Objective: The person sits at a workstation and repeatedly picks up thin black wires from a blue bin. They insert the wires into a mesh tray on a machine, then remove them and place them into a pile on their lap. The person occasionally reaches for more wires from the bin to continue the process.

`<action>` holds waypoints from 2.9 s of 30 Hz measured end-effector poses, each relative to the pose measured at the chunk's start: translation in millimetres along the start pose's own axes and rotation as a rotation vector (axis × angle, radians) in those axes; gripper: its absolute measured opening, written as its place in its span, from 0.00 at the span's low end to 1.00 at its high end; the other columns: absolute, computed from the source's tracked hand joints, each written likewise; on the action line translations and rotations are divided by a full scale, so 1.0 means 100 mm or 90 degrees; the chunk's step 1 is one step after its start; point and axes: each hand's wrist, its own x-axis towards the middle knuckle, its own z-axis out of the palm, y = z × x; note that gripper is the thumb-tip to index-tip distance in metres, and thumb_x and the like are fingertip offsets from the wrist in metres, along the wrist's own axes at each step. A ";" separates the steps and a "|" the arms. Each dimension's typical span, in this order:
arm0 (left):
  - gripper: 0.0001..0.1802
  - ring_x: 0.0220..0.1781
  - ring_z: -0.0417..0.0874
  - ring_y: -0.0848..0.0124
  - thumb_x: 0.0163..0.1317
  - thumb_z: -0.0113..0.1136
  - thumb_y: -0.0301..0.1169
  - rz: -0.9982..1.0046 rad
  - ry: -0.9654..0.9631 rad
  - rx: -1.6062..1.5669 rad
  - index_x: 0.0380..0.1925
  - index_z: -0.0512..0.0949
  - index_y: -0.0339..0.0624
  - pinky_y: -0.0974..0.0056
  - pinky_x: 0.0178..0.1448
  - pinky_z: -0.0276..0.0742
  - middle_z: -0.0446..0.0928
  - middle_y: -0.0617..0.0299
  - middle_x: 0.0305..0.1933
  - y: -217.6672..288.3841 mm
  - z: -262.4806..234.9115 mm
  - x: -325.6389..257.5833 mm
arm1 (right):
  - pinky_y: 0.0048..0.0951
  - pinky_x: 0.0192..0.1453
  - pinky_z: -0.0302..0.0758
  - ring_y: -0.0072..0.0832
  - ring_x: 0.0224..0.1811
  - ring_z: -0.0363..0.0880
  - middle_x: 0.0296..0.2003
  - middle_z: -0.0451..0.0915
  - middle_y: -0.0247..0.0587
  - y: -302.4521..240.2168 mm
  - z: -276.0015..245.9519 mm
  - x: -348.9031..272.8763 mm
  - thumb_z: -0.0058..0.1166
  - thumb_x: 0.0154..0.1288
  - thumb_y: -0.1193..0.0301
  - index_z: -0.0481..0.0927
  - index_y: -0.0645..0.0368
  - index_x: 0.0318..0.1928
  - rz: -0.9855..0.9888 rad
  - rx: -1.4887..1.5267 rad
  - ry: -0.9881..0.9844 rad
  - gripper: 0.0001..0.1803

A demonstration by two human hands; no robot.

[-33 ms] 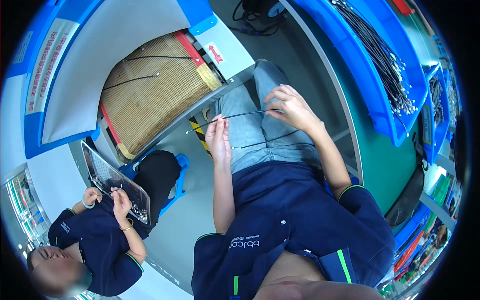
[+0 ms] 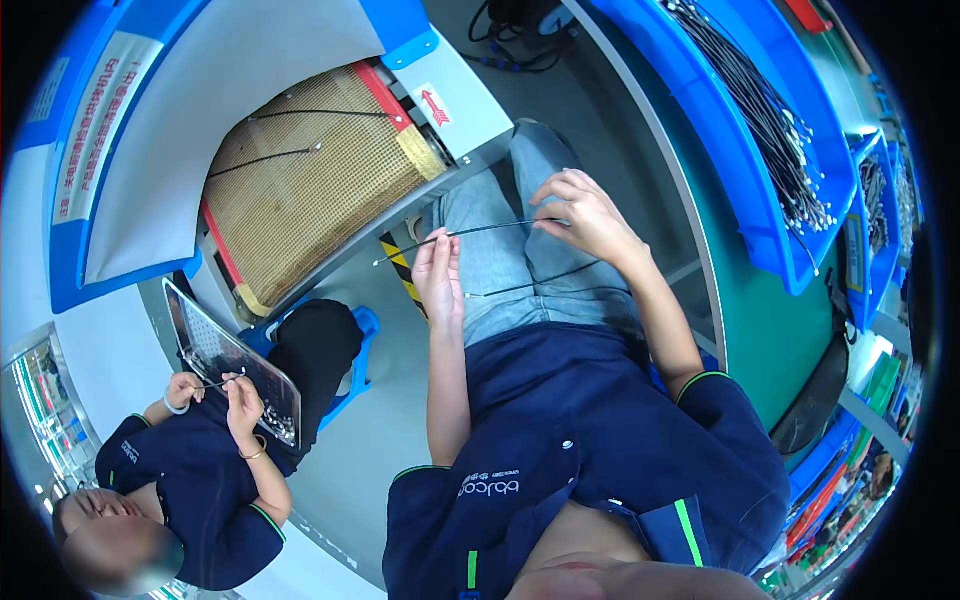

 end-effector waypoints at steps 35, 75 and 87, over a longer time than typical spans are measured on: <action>0.14 0.54 0.72 0.57 0.54 0.60 0.28 0.043 -0.491 0.913 0.42 0.79 0.40 0.58 0.61 0.66 0.79 0.55 0.46 -0.24 -0.22 -0.32 | 0.42 0.42 0.77 0.41 0.38 0.80 0.32 0.79 0.46 -0.34 1.09 1.99 0.58 0.48 0.73 0.81 0.63 0.24 0.160 0.033 0.166 0.05; 0.07 0.32 0.80 0.65 0.61 0.58 0.26 0.164 -0.202 0.845 0.37 0.81 0.35 0.66 0.38 0.73 0.79 0.55 0.32 0.47 -0.12 -0.27 | 0.35 0.44 0.77 0.39 0.38 0.81 0.36 0.81 0.41 0.06 -0.11 -0.35 0.60 0.54 0.73 0.83 0.56 0.41 0.211 0.157 -0.188 0.11; 0.08 0.30 0.79 0.67 0.62 0.58 0.26 0.134 -0.174 0.872 0.37 0.80 0.34 0.66 0.36 0.73 0.79 0.54 0.32 0.55 -0.28 -0.26 | 0.31 0.42 0.76 0.34 0.37 0.80 0.34 0.81 0.42 0.42 -0.30 -0.62 0.59 0.51 0.80 0.82 0.61 0.37 0.302 0.140 -0.183 0.11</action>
